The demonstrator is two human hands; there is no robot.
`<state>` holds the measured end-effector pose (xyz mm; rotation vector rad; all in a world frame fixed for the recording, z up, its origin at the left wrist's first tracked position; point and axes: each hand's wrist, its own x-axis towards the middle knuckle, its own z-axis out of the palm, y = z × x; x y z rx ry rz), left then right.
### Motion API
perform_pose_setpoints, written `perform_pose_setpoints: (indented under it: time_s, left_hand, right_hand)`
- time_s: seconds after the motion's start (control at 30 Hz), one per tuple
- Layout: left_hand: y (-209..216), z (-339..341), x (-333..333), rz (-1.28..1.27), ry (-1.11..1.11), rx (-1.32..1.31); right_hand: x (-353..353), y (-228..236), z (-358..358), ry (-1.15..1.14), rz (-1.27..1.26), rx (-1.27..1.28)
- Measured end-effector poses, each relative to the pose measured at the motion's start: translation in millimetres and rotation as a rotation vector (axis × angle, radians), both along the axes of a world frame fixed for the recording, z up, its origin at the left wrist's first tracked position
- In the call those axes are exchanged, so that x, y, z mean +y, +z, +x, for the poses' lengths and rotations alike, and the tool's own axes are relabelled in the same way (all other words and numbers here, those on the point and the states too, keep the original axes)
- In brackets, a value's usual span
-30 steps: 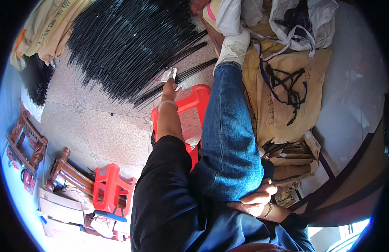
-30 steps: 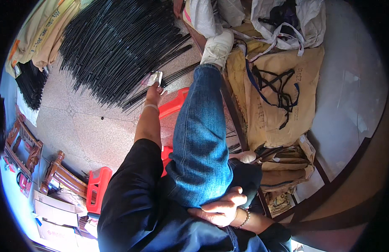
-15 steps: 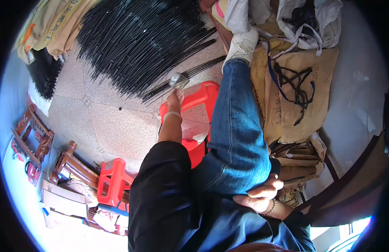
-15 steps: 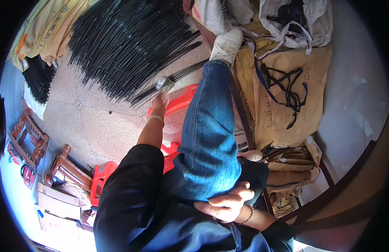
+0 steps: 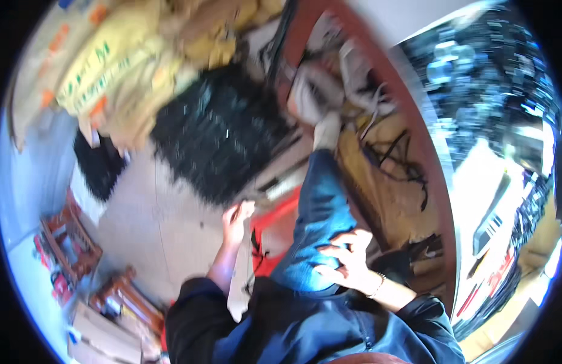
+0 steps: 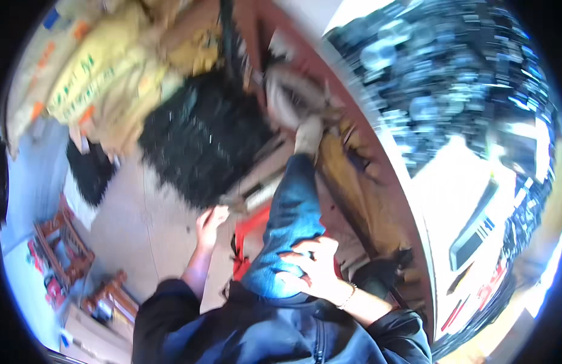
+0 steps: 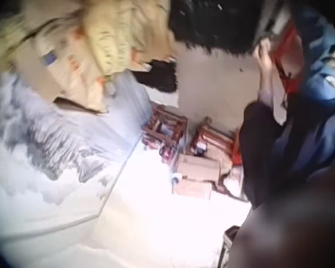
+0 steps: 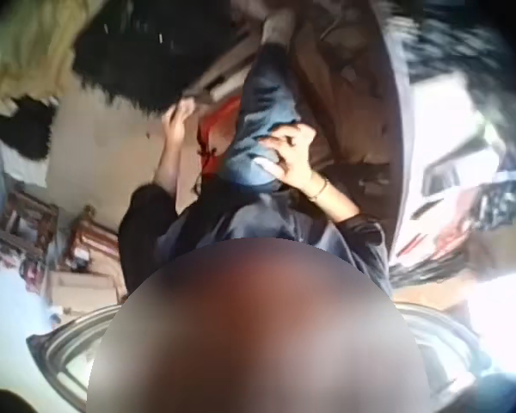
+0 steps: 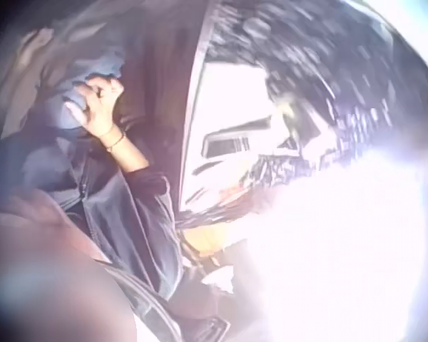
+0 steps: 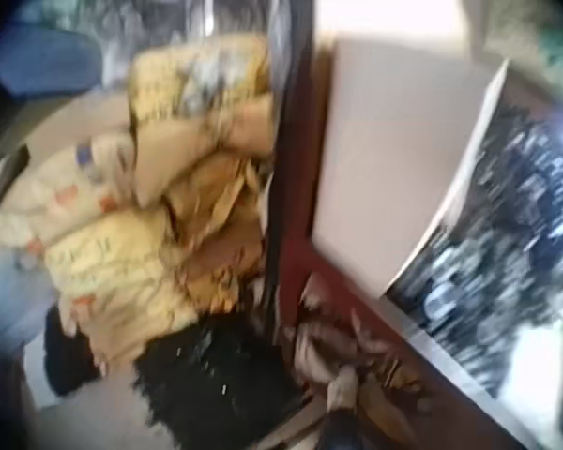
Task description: Assembling bundles of black rods into a circular connector hub and trimming the ends with pliers.
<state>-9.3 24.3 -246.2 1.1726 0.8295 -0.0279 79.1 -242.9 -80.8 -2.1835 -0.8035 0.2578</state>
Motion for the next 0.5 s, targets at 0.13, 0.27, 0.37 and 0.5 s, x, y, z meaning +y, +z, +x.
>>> perform_pose_setpoints:
  time_s: [0.13,0.27,0.37,0.5]
  left_hand:
    - [173,66,21,0.675,-0.390,-0.306]
    - [325,118,9,0.924,-0.425,-1.047]
    - [410,159,-10,1.087,-0.371,-1.238]
    - [463,241,-45,1.160,-0.287,-1.421]
  right_hand:
    - [-1,3,-11,0.005,0.049,-0.023]
    - [-2,21,-21,-0.048,0.062,-0.058]
    - [-8,27,-19,-0.086,0.068,-0.094]
    - [-29,34,-23,-0.183,0.062,-0.136]
